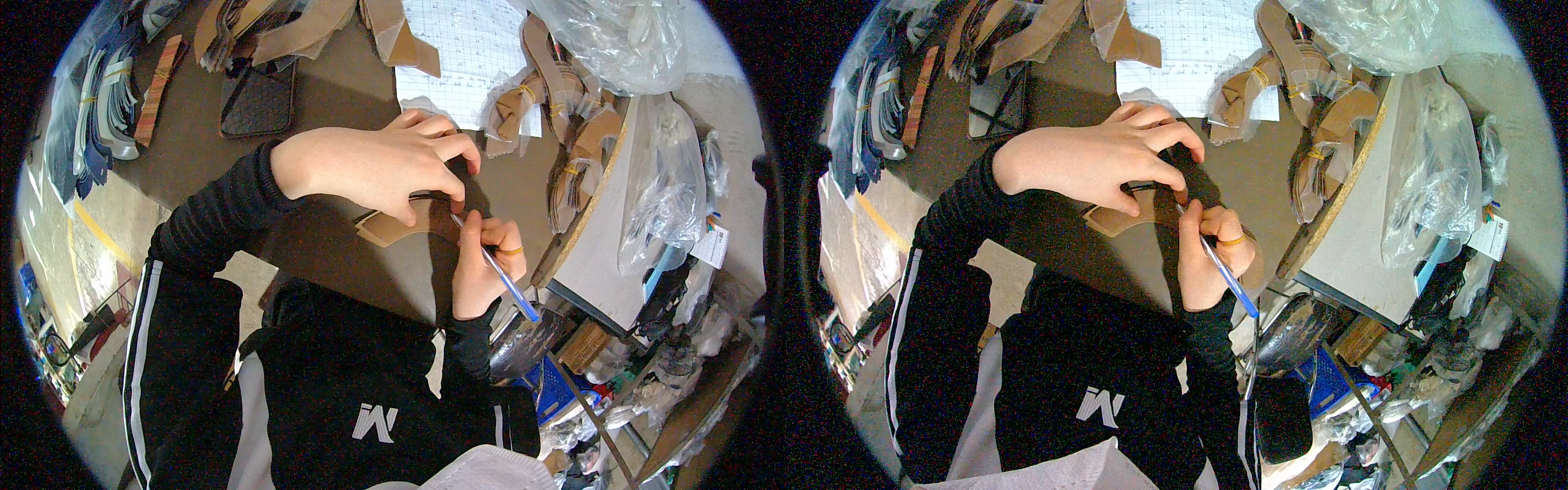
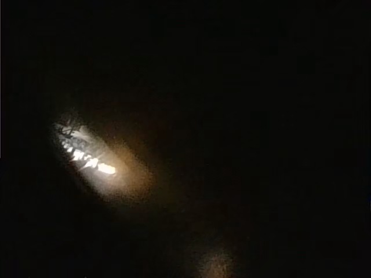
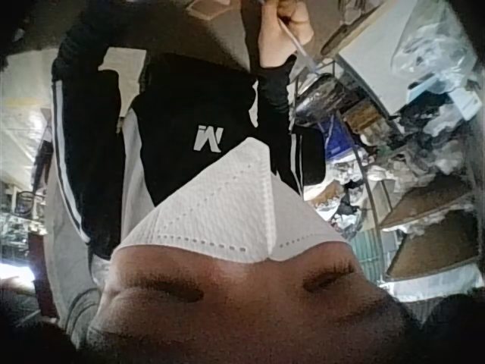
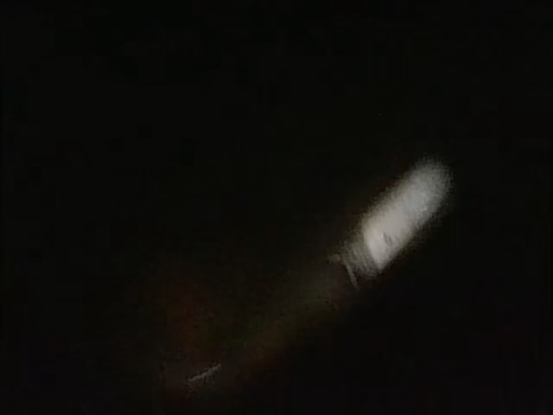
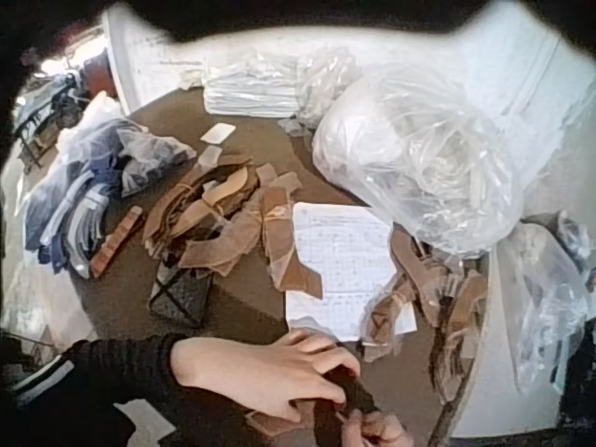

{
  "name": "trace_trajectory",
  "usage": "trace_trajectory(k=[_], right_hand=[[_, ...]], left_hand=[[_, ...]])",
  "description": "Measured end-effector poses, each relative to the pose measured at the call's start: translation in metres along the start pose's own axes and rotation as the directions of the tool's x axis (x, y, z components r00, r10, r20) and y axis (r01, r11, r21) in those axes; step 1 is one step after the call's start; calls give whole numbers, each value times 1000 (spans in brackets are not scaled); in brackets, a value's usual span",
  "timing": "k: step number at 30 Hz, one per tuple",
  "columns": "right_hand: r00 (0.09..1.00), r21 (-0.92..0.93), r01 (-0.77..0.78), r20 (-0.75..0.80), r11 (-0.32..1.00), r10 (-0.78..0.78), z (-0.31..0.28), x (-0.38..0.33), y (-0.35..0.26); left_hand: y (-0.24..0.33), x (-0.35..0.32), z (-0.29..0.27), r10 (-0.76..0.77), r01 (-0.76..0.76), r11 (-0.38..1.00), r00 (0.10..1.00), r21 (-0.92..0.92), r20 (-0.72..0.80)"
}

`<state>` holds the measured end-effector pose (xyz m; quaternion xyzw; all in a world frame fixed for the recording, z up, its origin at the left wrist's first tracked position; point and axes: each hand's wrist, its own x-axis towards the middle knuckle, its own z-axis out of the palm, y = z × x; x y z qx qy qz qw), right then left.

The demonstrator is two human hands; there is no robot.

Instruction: The person sorts blue and brown curved material pieces on a table, removes them from plastic packaging, and bundles them with rubber bands. The person also writes on a paper document with a pen.

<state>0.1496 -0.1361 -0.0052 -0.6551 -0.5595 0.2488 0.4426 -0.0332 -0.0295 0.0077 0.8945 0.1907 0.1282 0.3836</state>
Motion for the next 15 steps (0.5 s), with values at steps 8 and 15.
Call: trace_trajectory(k=[8, 15], right_hand=[[999, 37, 16, 43, 999, -18, 0, 0, -3], [997, 30, -74, -3, 997, 74, 0, -1, 2]], left_hand=[[0, 0, 0, 6, -6, 1000, 1000, -2, -3], [-2, 0, 1, 15, -15, 1000, 1000, 4, -12]])
